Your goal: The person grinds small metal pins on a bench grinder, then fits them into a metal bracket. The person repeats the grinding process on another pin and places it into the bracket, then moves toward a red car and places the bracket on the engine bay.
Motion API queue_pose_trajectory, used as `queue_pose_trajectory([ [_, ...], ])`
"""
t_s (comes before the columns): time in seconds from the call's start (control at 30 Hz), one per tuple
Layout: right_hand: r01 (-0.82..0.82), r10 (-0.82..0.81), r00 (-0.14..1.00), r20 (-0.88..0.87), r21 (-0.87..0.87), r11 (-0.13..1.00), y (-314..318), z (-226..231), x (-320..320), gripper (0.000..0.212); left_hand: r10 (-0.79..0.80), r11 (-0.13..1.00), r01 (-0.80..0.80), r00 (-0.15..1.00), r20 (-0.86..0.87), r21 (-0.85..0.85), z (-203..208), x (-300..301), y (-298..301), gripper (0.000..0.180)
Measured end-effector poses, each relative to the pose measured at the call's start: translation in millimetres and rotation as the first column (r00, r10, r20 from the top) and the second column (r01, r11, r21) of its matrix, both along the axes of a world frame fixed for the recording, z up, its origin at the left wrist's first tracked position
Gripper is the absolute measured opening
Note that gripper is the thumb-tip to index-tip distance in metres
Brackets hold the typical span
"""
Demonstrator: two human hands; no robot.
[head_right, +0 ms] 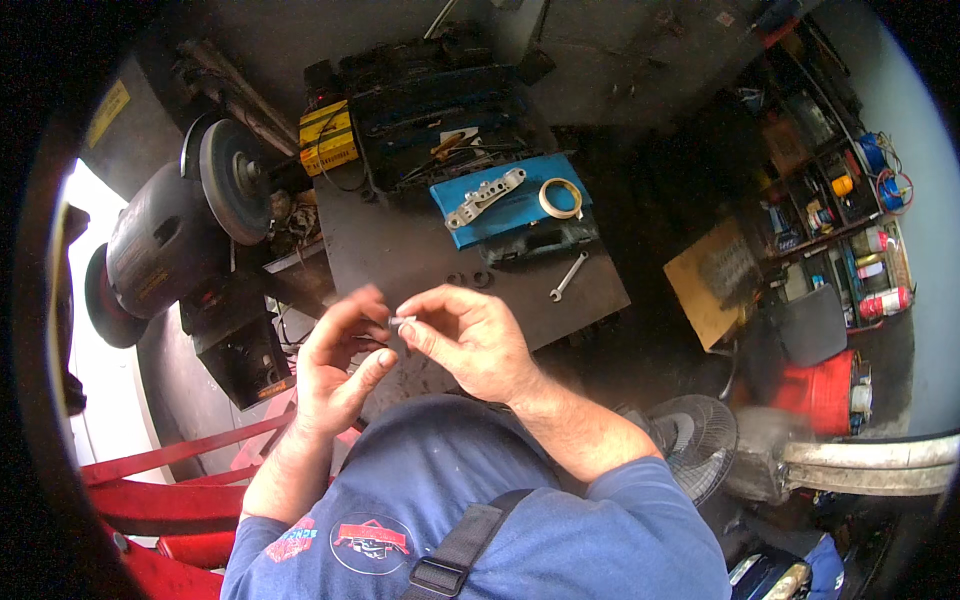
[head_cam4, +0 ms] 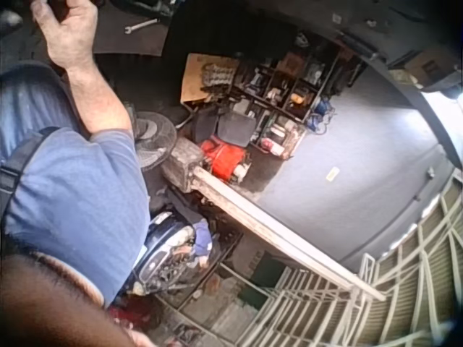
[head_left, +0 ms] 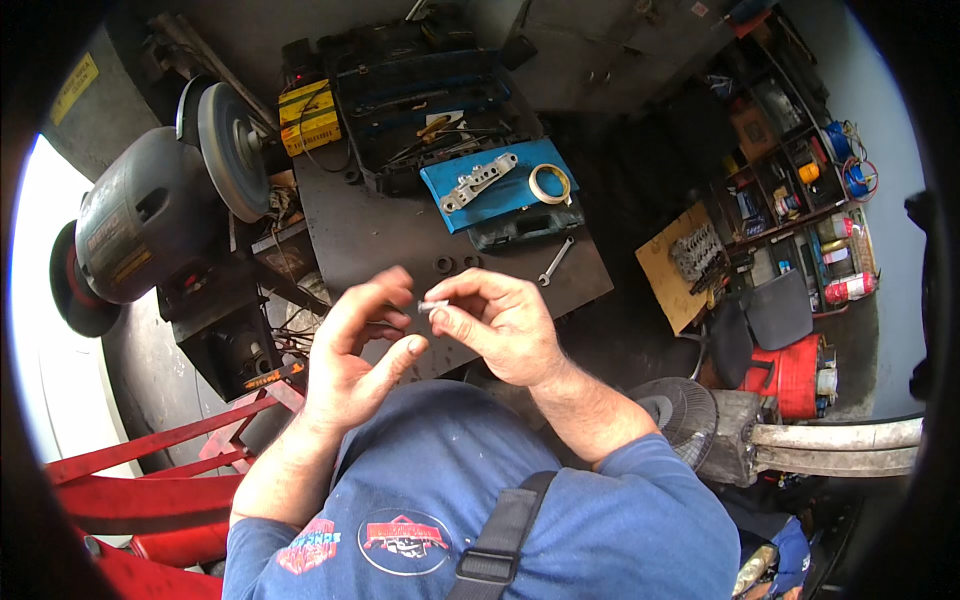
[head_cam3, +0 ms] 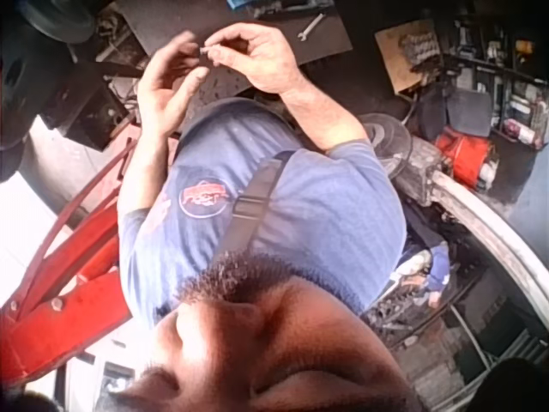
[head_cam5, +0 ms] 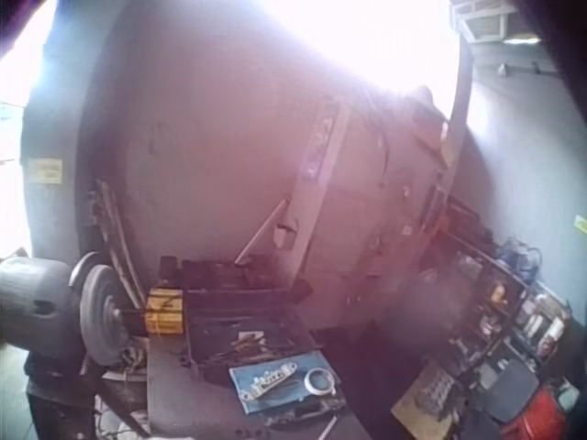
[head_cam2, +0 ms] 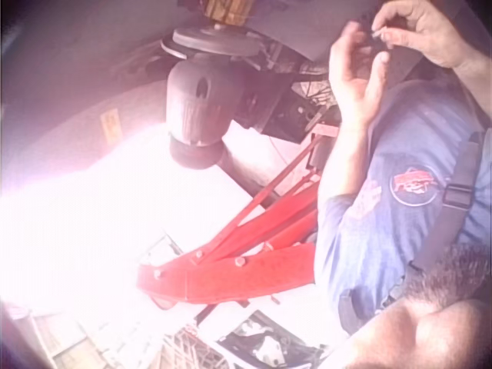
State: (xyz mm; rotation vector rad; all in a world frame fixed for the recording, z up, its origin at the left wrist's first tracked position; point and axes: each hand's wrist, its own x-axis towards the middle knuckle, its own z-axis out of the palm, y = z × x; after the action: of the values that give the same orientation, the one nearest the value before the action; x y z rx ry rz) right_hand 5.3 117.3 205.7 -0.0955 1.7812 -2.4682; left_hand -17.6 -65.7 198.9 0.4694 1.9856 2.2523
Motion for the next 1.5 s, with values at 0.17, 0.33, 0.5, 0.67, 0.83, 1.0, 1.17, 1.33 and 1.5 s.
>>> queue_pose_trajectory([
  [0.17, -0.184, 0.204, 0.947, 0.249, -0.101, 0.978, 22.7, -9.8, 4.8, 0.019, -0.26, 0.945, 0.289, 0.948, 0.182, -0.155, 2.1, -15.8, -2.0, 0.015],
  [0.33, -0.263, 0.262, 0.893, 0.366, -0.051, 0.964, 42.9, -28.7, 9.8, 0.02, -0.298, 0.876, 0.359, 0.928, 0.225, -0.321, -6.6, -14.6, 10.9, 0.014],
  [0.5, -0.202, 0.212, 0.893, 0.397, -0.066, 0.977, 59.9, -44.8, 10.8, 0.02, -0.301, 0.851, 0.378, 0.92, 0.253, -0.365, -16.1, -19.8, 33.6, 0.012],
  [0.67, -0.02, 0.026, 0.919, 0.393, -0.021, 1.0, 66.4, -56.7, 6.3, 0.02, -0.132, 0.841, 0.277, 0.938, 0.32, -0.466, -25.9, -21.8, 58.0, 0.008],
  [0.83, 0.031, -0.036, 0.942, 0.334, 0.018, 0.999, 80.4, -67.2, -4.0, 0.019, -0.07, 0.876, 0.193, 0.957, 0.28, -0.441, -38.9, -32.6, 83.9, 0.009],
  [1.0, 0.034, -0.028, 0.947, 0.321, -0.012, 0.999, 102.0, -74.9, -13.6, 0.018, -0.124, 0.904, 0.152, 0.988, 0.096, -0.399, -63.4, -47.1, 106.4, 0.012],
  [1.17, 0.389, -0.386, 0.902, 0.193, 0.023, 0.921, 142.3, -88.3, -21.8, 0.017, -0.15, 0.701, 0.23, 0.973, 0.176, -0.674, -100.2, -117.4, 123.1, 0.027],
  [1.33, 0.384, -0.436, 0.875, 0.208, 0.248, 0.889, 172.2, -102.9, -10.4, 0.019, -0.227, 0.461, -0.306, 0.867, -0.444, -0.833, -136.2, -197.9, 183.5, 0.056],
  [1.5, 0.394, -0.435, 0.889, 0.143, 0.246, 0.886, 172.3, -110.6, 3.7, 0.019, -0.33, 0.118, 0.074, 0.943, 0.031, -0.99, -146.8, -242.8, 232.3, 0.072],
])
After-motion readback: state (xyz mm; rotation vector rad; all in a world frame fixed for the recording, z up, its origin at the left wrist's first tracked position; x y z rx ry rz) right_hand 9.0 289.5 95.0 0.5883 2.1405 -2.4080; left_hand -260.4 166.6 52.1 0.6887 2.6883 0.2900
